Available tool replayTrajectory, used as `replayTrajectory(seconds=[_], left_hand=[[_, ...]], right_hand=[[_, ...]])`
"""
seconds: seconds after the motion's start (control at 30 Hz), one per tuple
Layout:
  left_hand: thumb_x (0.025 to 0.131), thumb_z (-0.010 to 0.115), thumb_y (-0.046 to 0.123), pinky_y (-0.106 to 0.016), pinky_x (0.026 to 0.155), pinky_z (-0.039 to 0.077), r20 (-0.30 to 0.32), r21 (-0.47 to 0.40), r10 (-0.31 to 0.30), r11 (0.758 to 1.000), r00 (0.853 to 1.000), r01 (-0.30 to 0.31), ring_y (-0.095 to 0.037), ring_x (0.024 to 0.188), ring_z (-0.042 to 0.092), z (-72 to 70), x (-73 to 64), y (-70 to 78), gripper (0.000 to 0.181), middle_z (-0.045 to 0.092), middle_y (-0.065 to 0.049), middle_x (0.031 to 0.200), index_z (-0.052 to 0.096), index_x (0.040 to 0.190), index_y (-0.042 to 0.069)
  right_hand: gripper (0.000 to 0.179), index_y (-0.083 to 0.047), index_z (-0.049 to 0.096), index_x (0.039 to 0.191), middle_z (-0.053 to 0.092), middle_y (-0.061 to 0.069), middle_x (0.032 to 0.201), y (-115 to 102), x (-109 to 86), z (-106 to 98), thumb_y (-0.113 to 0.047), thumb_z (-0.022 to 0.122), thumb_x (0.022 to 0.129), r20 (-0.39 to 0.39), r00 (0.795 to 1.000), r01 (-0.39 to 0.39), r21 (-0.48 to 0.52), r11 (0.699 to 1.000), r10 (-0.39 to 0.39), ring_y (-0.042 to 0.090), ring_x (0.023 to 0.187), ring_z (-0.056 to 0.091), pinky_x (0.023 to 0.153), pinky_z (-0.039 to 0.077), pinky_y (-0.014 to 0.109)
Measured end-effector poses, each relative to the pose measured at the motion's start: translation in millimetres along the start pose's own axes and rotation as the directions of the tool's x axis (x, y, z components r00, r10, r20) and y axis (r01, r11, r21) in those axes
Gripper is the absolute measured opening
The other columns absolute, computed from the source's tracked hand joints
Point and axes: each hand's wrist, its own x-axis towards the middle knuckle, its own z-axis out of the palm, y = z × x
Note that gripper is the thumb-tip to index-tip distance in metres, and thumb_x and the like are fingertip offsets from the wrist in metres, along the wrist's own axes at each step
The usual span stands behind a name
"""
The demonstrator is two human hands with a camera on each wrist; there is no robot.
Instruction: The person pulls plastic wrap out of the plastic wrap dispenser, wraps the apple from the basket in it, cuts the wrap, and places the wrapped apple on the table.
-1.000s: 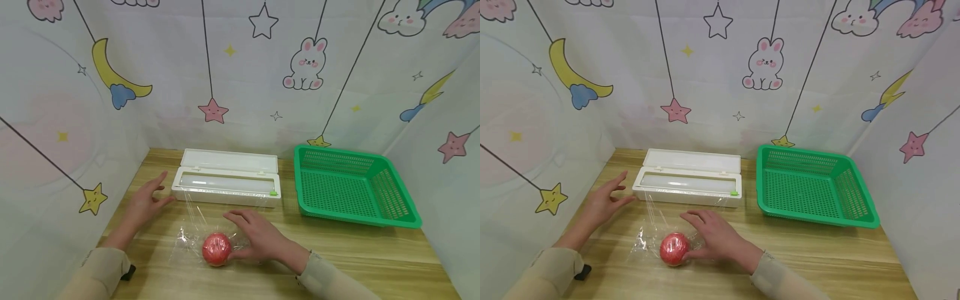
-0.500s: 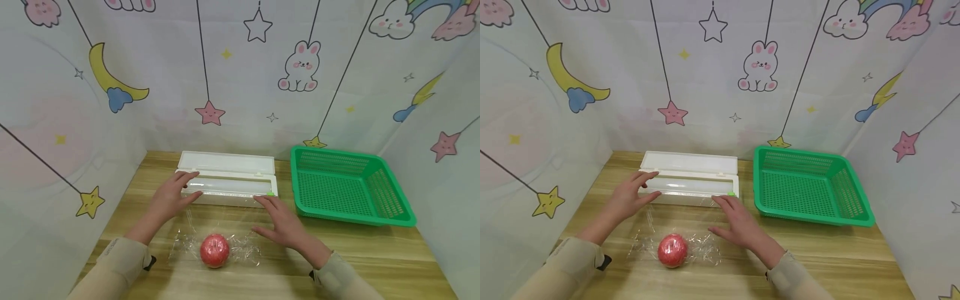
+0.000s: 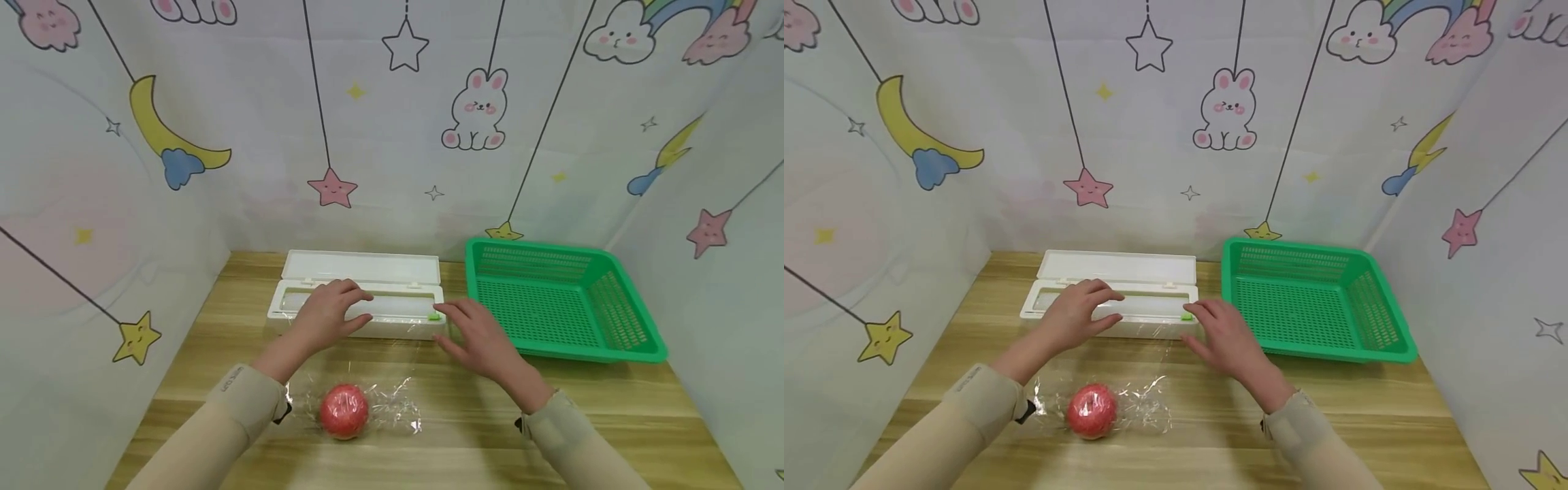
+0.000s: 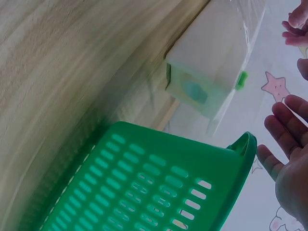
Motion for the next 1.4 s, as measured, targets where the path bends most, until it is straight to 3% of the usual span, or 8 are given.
replayTrajectory(seconds=[0.23,0.47,0.77,0.93,1.1,1.2,1.4], left_hand=[[0.095,0.084,0.033,-0.051,0.086,0.057,0.01,0.023,-0.005,1.0,1.0,0.004,-0.029,0.105,0.068,12.8,3.3,3.1,0.029,0.073,-0.005,0.112,0.08,0.118,0.015],[0.097,0.081,0.035,-0.052,0.094,0.055,0.006,0.036,-0.031,0.999,0.999,0.031,-0.029,0.111,0.065,31.4,15.6,19.3,0.03,0.072,-0.005,0.117,0.079,0.122,0.018],[0.1,0.078,0.036,-0.047,0.093,0.054,0.076,0.049,-0.003,0.999,0.997,-0.001,-0.026,0.109,0.065,45.1,35.4,40.8,0.029,0.071,-0.003,0.118,0.077,0.124,0.02],[0.1,0.077,0.037,-0.047,0.098,0.054,0.15,0.082,-0.006,0.997,0.989,-0.007,-0.025,0.116,0.064,42.3,34.2,44.3,0.033,0.071,-0.002,0.125,0.076,0.13,0.022],[0.1,0.076,0.038,-0.05,0.111,0.049,0.248,0.14,0.074,0.984,0.966,-0.112,-0.027,0.133,0.058,40.2,22.4,43.8,0.048,0.066,-0.003,0.142,0.067,0.146,0.025],[0.098,0.077,0.045,-0.048,0.113,0.047,0.269,0.202,0.136,0.96,0.954,-0.194,-0.027,0.139,0.054,43.2,16.6,45.8,0.057,0.06,-0.004,0.151,0.062,0.151,0.026],[0.096,0.076,0.052,-0.047,0.117,0.045,0.305,0.289,0.189,0.916,0.934,-0.28,-0.026,0.143,0.051,51.2,9.1,53.8,0.062,0.055,-0.003,0.157,0.061,0.151,0.028]], right_hand=[[0.041,-0.004,0.072,0.127,0.072,0.012,0.117,5.7,6.3,1.1,-0.025,0.083,0.094,0.024,1.0,0.016,-0.044,0.999,-0.015,0.033,0.11,0.067,0.101,0.055,0.054],[0.029,-0.006,0.076,0.118,0.073,0.008,0.108,12.7,14.0,3.0,-0.021,0.084,0.094,0.051,0.999,0.005,-0.077,0.997,-0.001,0.029,0.103,0.066,0.098,0.056,0.051],[0.027,-0.007,0.078,0.111,0.074,0.007,0.109,20.4,15.9,5.1,-0.023,0.088,0.091,0.112,0.994,0.003,-0.168,0.986,0.016,0.03,0.106,0.065,0.103,0.054,0.051],[0.027,-0.01,0.078,0.114,0.075,0.006,0.11,22.5,17.3,6.8,-0.024,0.087,0.093,0.141,0.99,0.003,-0.164,0.986,0.021,0.029,0.108,0.065,0.104,0.053,0.052],[0.024,-0.01,0.078,0.115,0.075,0.006,0.111,22.1,19.1,6.3,-0.024,0.084,0.096,0.17,0.985,-0.002,-0.155,0.988,0.029,0.03,0.11,0.065,0.106,0.052,0.052],[0.024,-0.009,0.078,0.114,0.075,0.007,0.11,22.6,19.8,5.9,-0.022,0.084,0.095,0.169,0.985,0.01,-0.153,0.988,0.016,0.03,0.109,0.065,0.105,0.053,0.052],[0.022,-0.009,0.078,0.114,0.075,0.007,0.11,23.0,22.0,9.3,-0.021,0.083,0.096,0.193,0.981,0.02,-0.15,0.989,0.009,0.029,0.107,0.066,0.103,0.054,0.05]])
